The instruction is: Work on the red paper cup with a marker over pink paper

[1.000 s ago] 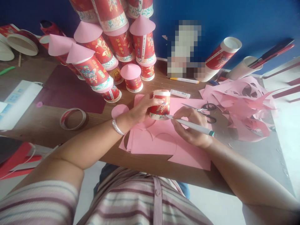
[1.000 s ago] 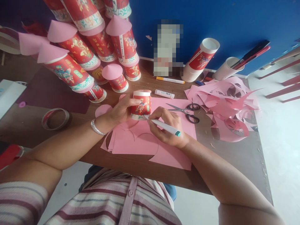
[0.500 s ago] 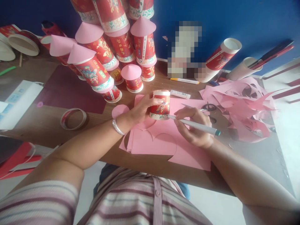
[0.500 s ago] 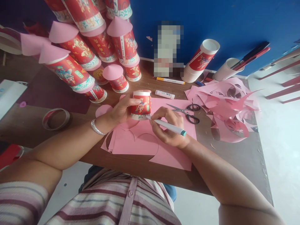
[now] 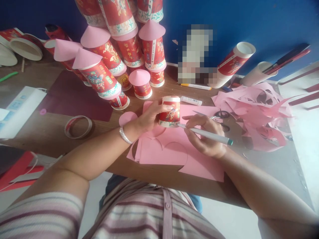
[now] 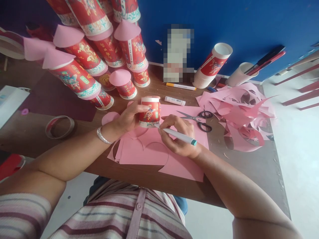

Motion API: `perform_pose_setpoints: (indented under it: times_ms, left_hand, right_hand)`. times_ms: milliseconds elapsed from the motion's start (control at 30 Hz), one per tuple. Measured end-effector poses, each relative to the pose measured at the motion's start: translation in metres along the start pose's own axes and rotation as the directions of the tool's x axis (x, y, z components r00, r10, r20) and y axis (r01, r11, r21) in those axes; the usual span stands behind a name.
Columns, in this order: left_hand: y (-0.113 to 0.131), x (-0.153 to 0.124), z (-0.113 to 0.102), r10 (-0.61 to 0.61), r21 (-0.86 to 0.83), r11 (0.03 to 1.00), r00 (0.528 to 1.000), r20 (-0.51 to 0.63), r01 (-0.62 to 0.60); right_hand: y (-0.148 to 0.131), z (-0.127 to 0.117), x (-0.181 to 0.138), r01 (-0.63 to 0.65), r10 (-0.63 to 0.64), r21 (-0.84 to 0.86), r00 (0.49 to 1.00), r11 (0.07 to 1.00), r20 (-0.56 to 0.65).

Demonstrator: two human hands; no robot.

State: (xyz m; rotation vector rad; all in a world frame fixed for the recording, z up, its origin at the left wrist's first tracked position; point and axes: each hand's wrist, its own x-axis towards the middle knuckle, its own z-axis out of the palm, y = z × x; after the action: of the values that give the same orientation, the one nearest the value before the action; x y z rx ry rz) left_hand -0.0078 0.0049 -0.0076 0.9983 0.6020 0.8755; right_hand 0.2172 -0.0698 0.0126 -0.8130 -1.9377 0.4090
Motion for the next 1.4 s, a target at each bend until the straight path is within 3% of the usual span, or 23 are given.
perform_pose_setpoints:
  times_ms: [667,967,1400]
  left_hand:
    - [0.004,0.0,0.006,0.012,-0.058,0.998,1.0,0.021,-0.011]
    - [-0.001,-0.002,0.001,0.001,0.013,1.0,0.996,0.084,-0.002]
    - [0.013,-0.006,0.01,0.001,0.083,0.997,0.999,0.048,-0.005]
  right_hand:
    - [0.0,0.002,-0.001,0.012,-0.012,0.046,1.0,0.999,0.011]
    - [0.0,0.001,-0.002,-0.006,0.004,0.062,0.999,0.998,0.035]
    - [-0.001,0.004,-0.003,-0.005,0.004,0.061,1.0,0.998,0.028]
